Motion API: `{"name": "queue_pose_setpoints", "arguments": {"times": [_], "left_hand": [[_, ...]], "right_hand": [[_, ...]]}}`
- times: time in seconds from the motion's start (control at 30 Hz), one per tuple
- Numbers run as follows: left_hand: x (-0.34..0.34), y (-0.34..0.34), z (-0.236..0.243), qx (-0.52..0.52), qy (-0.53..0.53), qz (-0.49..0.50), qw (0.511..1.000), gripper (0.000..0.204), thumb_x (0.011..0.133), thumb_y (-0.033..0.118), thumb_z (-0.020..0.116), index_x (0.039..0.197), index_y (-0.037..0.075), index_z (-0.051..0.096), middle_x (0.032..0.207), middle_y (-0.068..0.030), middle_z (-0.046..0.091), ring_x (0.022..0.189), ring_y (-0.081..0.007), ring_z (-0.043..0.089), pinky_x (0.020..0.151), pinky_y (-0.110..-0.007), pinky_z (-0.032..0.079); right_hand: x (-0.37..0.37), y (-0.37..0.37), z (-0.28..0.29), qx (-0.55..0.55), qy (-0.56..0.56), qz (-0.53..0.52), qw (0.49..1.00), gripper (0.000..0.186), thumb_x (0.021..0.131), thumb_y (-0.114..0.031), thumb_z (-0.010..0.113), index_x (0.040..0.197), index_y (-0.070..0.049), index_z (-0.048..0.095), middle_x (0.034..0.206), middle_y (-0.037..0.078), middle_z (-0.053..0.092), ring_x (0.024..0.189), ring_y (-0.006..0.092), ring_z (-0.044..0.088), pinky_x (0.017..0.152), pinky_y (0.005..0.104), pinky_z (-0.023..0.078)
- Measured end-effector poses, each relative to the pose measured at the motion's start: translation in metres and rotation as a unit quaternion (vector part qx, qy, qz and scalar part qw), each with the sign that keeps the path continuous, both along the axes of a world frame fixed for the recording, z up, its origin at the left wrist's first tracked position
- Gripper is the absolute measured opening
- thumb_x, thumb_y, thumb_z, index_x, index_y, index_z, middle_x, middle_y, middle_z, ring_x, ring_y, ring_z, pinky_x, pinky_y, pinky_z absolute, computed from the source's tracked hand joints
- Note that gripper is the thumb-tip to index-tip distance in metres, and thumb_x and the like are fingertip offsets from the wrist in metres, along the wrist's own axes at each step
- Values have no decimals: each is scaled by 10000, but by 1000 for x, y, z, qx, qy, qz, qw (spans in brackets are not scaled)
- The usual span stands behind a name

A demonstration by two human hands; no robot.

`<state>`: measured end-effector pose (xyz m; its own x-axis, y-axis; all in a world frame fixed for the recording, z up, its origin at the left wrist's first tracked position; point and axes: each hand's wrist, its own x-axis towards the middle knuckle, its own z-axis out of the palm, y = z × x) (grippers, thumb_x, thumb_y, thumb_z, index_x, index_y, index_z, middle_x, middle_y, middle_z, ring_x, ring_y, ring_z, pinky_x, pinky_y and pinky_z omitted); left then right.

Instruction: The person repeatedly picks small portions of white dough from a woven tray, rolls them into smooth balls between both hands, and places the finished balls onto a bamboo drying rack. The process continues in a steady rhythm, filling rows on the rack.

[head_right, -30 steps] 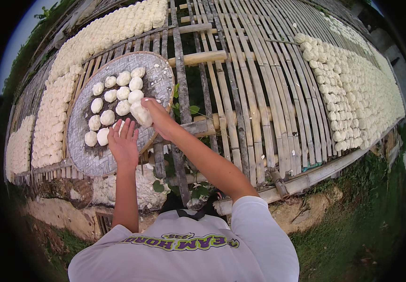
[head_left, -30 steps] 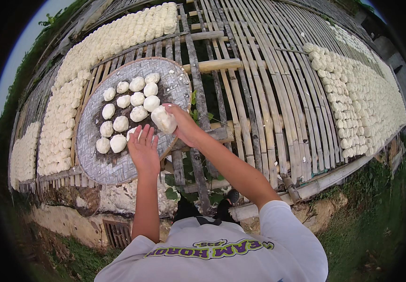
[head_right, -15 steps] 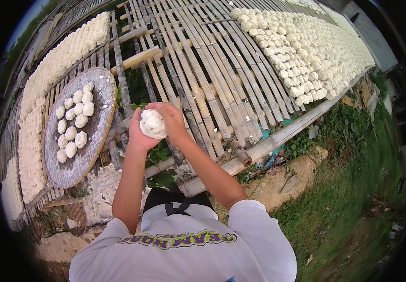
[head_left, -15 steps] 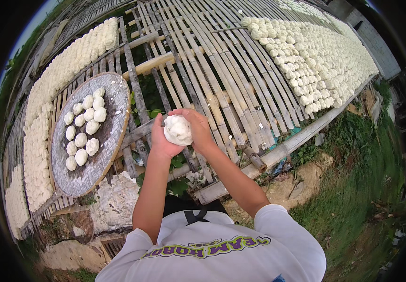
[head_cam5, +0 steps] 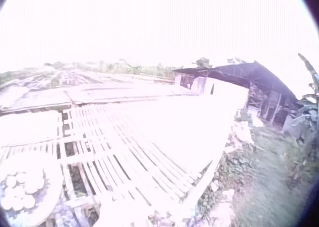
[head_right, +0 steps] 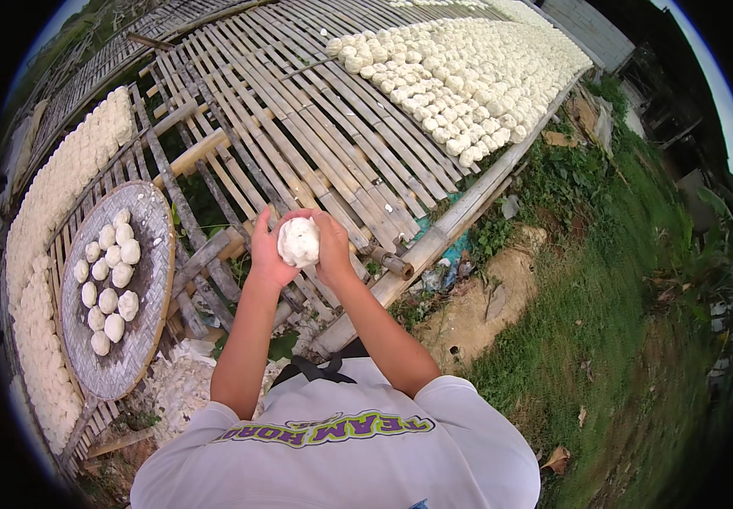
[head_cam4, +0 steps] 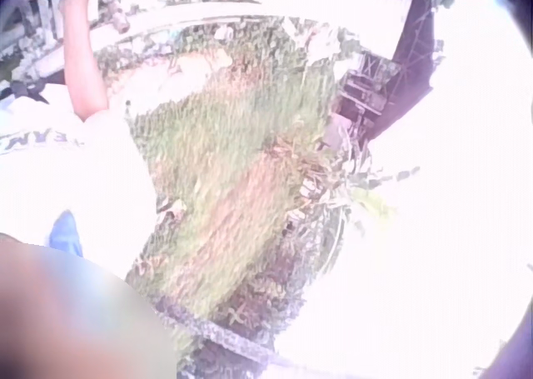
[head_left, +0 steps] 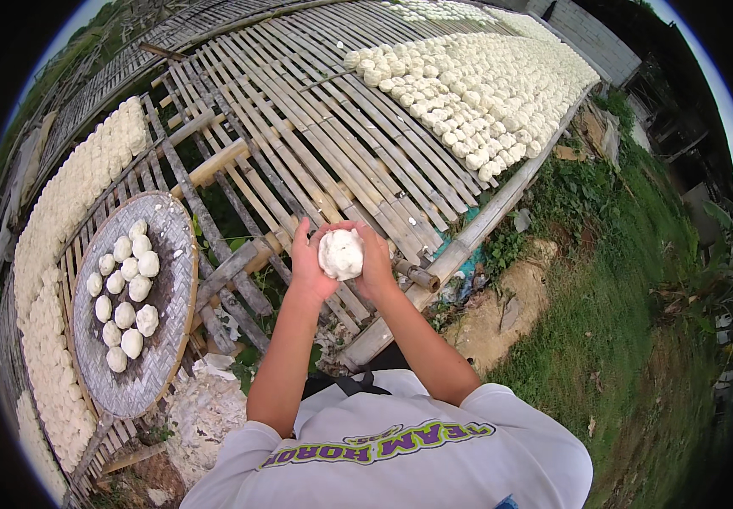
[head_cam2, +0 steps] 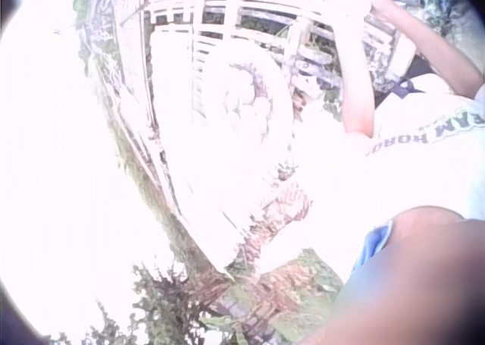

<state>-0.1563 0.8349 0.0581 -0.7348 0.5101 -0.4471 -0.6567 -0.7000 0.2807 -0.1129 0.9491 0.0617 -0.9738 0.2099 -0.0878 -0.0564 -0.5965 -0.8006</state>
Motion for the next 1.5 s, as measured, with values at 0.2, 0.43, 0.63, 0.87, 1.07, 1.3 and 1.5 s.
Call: {"name": "queue_pose_setpoints", "arguments": {"times": [0.2, 0.43, 0.63, 0.87, 1.07, 1.3, 1.5], "left_hand": [[19, 15, -12, 59, 5, 98, 993, 736, 995, 636, 435, 1479, 84, 491, 1379, -136, 621, 1248, -328, 614, 1103, -511, 458], [-24, 59, -31, -14, 9, 178, 984, 719, 977, 615, 495, 1479, 101, 503, 1400, -173, 604, 1221, -362, 630, 1029, -529, 522], [-19, 124, -19, 50, -6, 240, 969, 702, 997, 582, 469, 1475, 70, 514, 1528, -165, 527, 1355, -323, 559, 1143, -479, 445], [-55, 183, -18, -159, 93, 295, 938, 613, 995, 533, 556, 1388, 62, 554, 1372, -164, 611, 1239, -262, 614, 1102, -434, 466], [-59, 235, -2, 76, 47, 144, 985, 669, 1013, 605, 450, 1373, 59, 591, 1276, -99, 665, 1207, -282, 635, 1086, -455, 480], [-94, 304, -11, -156, 71, 262, 950, 570, 1018, 520, 488, 1296, 34, 594, 1289, -150, 641, 1251, -308, 598, 1089, -461, 474], [-106, 321, -38, 35, 33, 190, 981, 490, 1015, 458, 495, 1285, 64, 605, 1359, -170, 628, 1297, -342, 581, 1118, -478, 462]], "right_hand": [[19, -7, -8, 57, 25, -64, 996, 464, 1101, -292, 443, 1400, 48, 546, 1395, 163, 607, 1275, 231, 596, 1081, 387, 484], [-61, 72, -11, -34, -81, 202, 975, 481, 1090, -302, 453, 1346, 89, 566, 1297, 199, 649, 1200, 249, 640, 1014, 389, 539], [-54, 109, -21, 64, 61, 78, 993, 409, 1069, -221, 469, 1280, 80, 648, 1316, 183, 649, 1222, 242, 620, 1040, 391, 510], [-93, 177, -23, -82, -95, 124, 984, 402, 1059, -201, 504, 1367, 44, 591, 1355, 152, 628, 1212, 217, 615, 1039, 374, 502], [-87, 235, -13, 167, 128, 32, 977, 391, 1046, -120, 537, 1385, 72, 556, 1320, 161, 647, 1196, 216, 626, 1075, 360, 472], [-124, 284, -19, -128, -30, -34, 991, 429, 1053, -230, 522, 1385, 40, 548, 1307, 170, 645, 1171, 252, 644, 1045, 391, 515], [-103, 312, -25, 449, 153, -198, 858, 509, 1037, -298, 555, 1461, -18, 510, 1406, 169, 566, 1306, 273, 553, 1062, 421, 466]]}}
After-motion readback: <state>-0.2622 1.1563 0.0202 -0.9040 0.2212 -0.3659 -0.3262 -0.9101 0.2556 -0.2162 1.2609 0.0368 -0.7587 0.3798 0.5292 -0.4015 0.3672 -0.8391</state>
